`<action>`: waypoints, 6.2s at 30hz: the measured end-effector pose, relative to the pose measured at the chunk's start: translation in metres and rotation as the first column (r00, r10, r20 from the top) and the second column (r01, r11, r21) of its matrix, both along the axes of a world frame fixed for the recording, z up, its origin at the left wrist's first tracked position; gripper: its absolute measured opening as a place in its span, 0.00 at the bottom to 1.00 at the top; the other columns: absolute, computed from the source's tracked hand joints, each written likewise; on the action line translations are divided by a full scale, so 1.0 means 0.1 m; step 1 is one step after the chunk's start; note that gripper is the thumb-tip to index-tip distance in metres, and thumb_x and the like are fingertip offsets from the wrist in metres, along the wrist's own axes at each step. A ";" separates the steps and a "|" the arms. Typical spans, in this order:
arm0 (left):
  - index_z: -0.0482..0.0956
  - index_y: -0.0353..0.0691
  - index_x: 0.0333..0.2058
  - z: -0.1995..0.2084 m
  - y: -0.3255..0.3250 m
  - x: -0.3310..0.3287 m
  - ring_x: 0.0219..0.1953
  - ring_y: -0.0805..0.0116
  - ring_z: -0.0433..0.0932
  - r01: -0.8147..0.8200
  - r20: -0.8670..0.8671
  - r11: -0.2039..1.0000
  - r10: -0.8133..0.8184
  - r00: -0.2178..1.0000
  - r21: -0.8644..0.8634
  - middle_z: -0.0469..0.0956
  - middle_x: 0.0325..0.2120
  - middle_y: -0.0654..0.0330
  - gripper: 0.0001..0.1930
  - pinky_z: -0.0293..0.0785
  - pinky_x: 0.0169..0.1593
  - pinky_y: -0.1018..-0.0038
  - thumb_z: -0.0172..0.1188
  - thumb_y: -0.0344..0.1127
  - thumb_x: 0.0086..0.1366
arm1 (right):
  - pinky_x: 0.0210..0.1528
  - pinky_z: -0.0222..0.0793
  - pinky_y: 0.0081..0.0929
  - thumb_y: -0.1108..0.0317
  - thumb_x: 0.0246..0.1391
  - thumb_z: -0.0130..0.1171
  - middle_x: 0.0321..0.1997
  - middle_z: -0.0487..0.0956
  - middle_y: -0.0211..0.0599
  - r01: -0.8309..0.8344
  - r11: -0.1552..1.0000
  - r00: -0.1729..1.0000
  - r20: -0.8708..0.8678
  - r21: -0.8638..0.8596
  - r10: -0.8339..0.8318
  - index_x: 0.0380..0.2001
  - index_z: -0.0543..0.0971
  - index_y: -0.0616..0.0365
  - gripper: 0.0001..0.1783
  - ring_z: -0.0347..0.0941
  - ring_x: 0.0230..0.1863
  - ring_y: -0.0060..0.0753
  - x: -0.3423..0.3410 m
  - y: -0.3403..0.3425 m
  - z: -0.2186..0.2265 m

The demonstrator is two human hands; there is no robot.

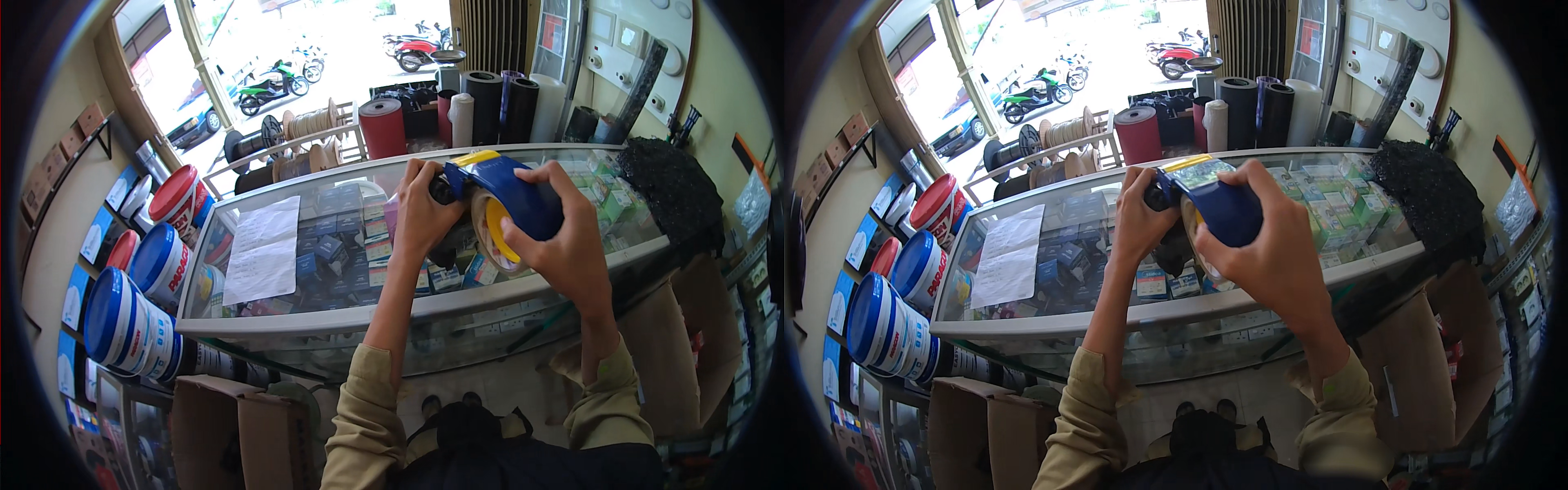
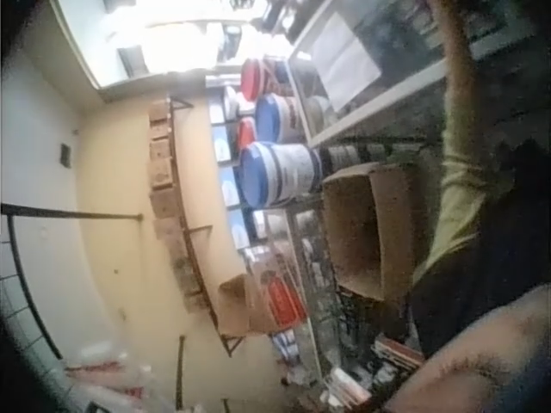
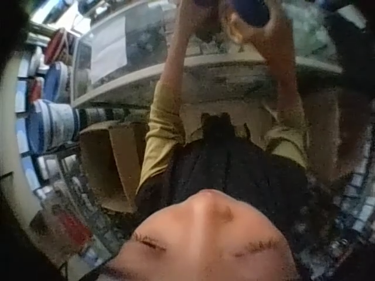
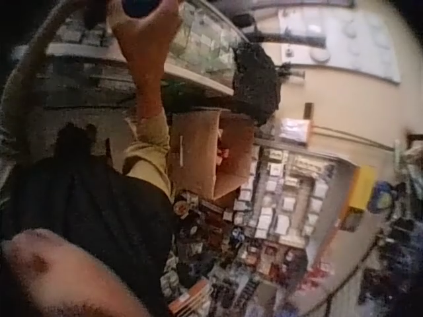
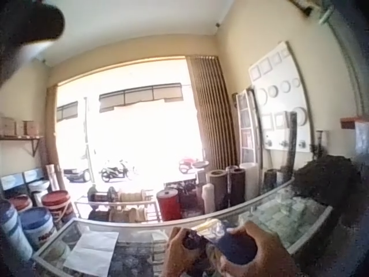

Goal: The recorder gathers items from a box, wraps them in bubble wrap, and seals the package with tape.

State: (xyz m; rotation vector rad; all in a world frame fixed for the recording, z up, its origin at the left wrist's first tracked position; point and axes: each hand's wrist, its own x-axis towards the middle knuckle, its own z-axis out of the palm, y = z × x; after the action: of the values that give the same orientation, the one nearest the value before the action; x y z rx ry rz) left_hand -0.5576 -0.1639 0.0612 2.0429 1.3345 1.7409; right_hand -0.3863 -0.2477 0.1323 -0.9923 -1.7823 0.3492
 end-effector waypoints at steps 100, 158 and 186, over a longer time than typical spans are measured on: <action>0.75 0.36 0.38 0.22 0.13 0.40 0.37 0.59 0.79 -0.381 -0.751 0.915 0.345 0.563 0.135 0.78 0.32 0.53 0.33 0.72 0.42 0.65 0.42 0.65 0.62 | 0.29 0.73 0.37 0.65 0.27 0.70 0.30 0.74 0.42 0.170 0.985 0.969 0.180 0.023 -0.172 0.45 0.73 0.50 0.33 0.74 0.27 0.47 0.19 -0.72 -1.32; 0.73 0.35 0.45 0.37 0.14 0.37 0.46 0.56 0.75 -0.346 -0.786 0.937 0.180 0.592 -0.047 0.76 0.40 0.50 0.35 0.68 0.50 0.62 0.40 0.66 0.63 | 0.27 0.69 0.28 0.51 0.49 0.46 0.31 0.72 0.33 -0.255 0.678 0.731 -0.596 -0.690 -0.332 0.26 0.70 0.46 0.12 0.72 0.30 0.30 1.67 1.25 -1.59; 0.73 0.33 0.41 0.41 0.16 0.35 0.42 0.53 0.76 -0.312 -0.793 0.947 0.137 0.594 -0.071 0.76 0.35 0.48 0.33 0.69 0.48 0.61 0.42 0.64 0.64 | 0.24 0.65 0.15 0.57 0.50 0.64 0.22 0.80 0.34 -0.486 0.680 0.862 -0.428 -0.549 0.271 0.27 0.81 0.64 0.17 0.71 0.21 0.17 0.21 0.71 -1.24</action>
State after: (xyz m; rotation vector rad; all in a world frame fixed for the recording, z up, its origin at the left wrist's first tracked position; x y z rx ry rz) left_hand -0.5230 -0.1478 0.1026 2.7152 1.9590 0.6318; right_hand -0.3652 -0.1764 0.0084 -0.9281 -1.5751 1.3999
